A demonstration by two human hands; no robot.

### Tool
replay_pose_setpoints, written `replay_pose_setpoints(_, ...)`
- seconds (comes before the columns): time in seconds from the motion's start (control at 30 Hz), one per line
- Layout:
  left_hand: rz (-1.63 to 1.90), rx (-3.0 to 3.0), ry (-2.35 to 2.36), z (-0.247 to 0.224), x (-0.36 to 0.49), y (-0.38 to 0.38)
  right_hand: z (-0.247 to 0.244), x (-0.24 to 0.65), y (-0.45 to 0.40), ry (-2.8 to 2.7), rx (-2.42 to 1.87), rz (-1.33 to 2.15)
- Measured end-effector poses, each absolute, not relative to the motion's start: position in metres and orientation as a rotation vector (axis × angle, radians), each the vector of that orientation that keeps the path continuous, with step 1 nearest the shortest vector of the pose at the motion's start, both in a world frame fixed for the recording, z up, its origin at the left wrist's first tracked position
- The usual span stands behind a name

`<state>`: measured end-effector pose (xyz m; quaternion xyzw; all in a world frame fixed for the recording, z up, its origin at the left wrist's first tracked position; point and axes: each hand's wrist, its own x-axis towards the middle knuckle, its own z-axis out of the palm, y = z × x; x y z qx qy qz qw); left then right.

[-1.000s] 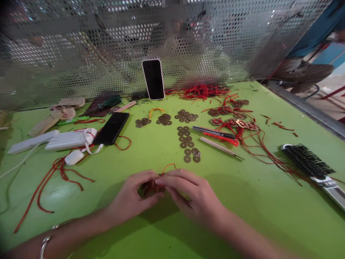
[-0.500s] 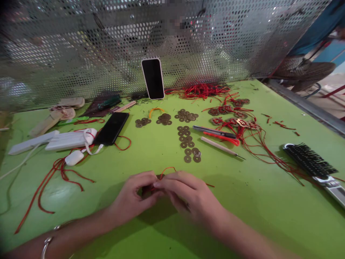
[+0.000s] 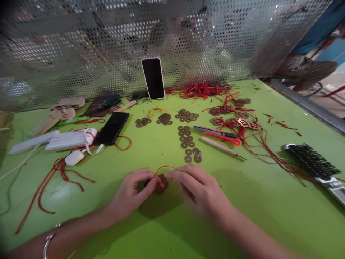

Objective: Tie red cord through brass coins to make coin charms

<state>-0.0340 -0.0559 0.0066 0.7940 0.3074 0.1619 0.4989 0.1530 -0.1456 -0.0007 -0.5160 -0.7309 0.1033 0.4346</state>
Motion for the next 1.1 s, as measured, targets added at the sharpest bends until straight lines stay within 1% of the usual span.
replay_pose_setpoints(0.1,0.399,1.878,0.803,0.004,-0.033,-0.054,0.005,0.161,-0.145,-1.722,-1.373,0.221)
replay_pose_setpoints(0.2,0.387,1.698,0.813,0.000,-0.032,-0.055,0.009,0.165,-0.145,-1.645,-1.438,0.240)
replay_pose_setpoints(0.3,0.365,1.519,0.808,-0.005,-0.032,-0.057,0.010,0.166,-0.145,-1.611,-1.449,0.253)
replay_pose_setpoints(0.47,0.382,1.466,0.847,-0.009,-0.032,-0.059,0.013,0.164,-0.145,-1.590,-1.451,0.283)
replay_pose_setpoints(0.57,0.420,1.385,0.825,-0.008,-0.032,-0.060,0.016,0.161,-0.146,-1.593,-1.429,0.387)
replay_pose_setpoints(0.8,0.470,1.299,0.831,-0.002,-0.032,-0.061,0.010,0.150,-0.146,-1.716,-1.316,0.800)
replay_pose_setpoints(1.1,0.408,1.321,0.781,-0.001,-0.032,-0.067,-0.005,0.141,-0.145,-1.595,-1.421,0.855)
